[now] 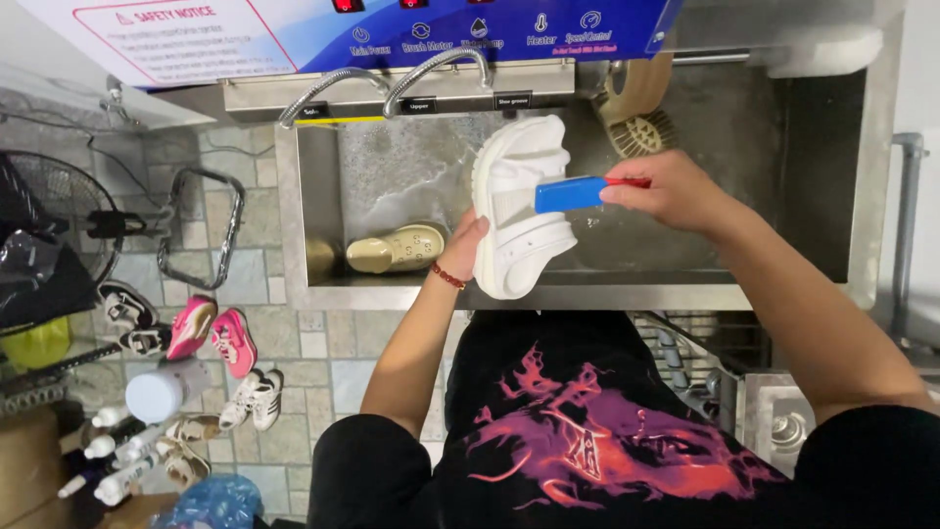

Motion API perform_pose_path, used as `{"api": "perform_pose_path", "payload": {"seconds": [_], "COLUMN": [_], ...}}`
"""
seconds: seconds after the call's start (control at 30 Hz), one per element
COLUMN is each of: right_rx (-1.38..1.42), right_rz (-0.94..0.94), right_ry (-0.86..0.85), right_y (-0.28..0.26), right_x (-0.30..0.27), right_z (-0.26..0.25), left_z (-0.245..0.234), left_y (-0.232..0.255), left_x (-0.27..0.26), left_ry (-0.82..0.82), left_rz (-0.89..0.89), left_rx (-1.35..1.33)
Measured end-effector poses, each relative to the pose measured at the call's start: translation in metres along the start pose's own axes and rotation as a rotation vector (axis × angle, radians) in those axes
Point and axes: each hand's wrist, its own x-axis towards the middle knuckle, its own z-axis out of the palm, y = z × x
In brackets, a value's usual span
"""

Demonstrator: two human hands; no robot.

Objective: The person is washing a pair of white shoes using a shoe washing machine and a brush.

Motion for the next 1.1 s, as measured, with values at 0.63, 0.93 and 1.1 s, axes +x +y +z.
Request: {"api": "perform_pose_path", "payload": {"seconds": [0.63, 0.93, 1.1], "right_rx": [-0.071, 0.216, 0.280], "right_rz": [-0.154, -0.025, 0.044], "right_ry": [0.125, 0.198, 0.173], "right_y": [0.035, 0.069, 0.090], "right_x": [-0.001, 0.000, 0.003], "right_z": [0.042, 0.071, 0.069], "left_z": [0.024, 0.033, 0.031], "left_y": [0.016, 0.007, 0.003], "left_x": [0.002, 0.005, 0.010], "left_ry": [0.087, 0.191, 0.245], "left_rz": [0.075, 0.066, 0.046], "left_rx": [0.379, 0.401, 0.376]}}
